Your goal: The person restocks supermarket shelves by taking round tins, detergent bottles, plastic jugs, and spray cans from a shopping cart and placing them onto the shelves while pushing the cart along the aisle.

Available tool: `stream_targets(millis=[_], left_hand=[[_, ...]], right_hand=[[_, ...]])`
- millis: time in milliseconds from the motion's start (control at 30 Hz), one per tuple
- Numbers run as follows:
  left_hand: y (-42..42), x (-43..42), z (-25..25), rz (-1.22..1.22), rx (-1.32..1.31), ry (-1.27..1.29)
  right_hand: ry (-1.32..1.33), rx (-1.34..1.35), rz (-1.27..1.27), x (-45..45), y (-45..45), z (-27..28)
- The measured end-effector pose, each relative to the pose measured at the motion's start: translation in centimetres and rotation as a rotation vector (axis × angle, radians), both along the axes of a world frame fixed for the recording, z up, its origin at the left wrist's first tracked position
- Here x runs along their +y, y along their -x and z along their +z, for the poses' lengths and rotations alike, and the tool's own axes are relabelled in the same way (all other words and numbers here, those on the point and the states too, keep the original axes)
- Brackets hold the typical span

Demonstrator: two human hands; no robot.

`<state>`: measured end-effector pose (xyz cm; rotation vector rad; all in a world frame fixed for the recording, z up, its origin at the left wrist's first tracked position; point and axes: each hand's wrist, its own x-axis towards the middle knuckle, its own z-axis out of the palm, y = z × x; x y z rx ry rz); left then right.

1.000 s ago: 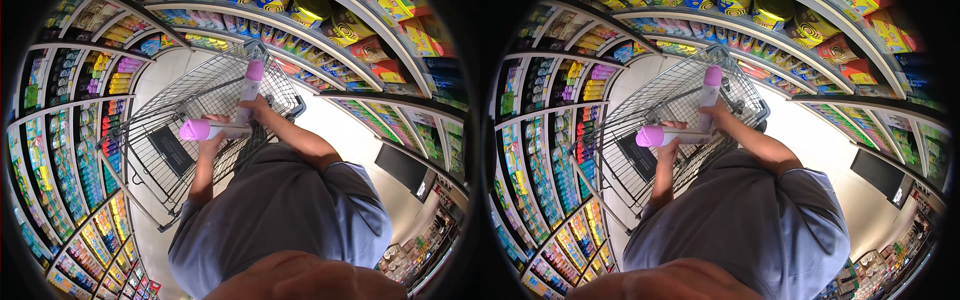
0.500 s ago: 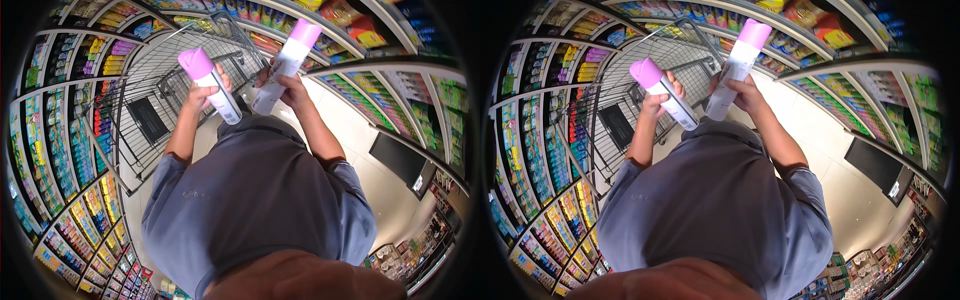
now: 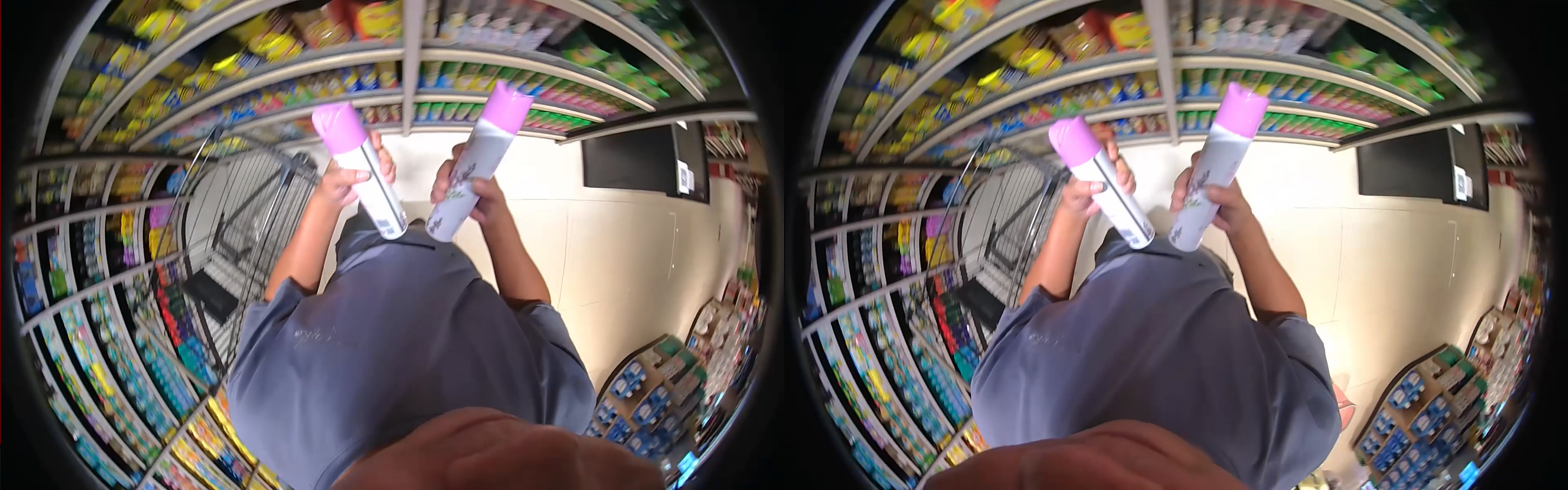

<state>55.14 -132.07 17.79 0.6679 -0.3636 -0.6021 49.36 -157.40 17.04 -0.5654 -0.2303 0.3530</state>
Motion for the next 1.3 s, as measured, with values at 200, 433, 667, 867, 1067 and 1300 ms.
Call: stream_targets(millis=[200,433,667,867,1067,1300], left_hand=[[-2.0,-8.8,-0.2,-0.159,0.023,-0.079],[-8.0,-18.6,-0.1,-0.294,-0.087,-0.093],[-16.1,-28.2,2.3,-0.372,-0.2,-0.076],[-20.6,-32.5,4.1,-0.334,-0.339,-0.163],[-19.7,-32.2,4.1,-0.128,-0.221,-0.264],[-14.5,-34.4,2.4,0.166,-0.182,-0.305]], right_hand=[[0.099,0.032,-0.238,-7.4,0.6,0.3],[0.117,0.059,-0.376,-15.2,-3.1,0.9],[0.061,0.062,-0.383,-22.9,-10.4,4.3],[0.077,-0.031,-0.385,-26.6,-14.8,4.3],[0.265,-0.078,-0.38,-30.1,-17.3,4.7],[0.706,-0.012,-0.457,-34.7,-19.7,0.9]])
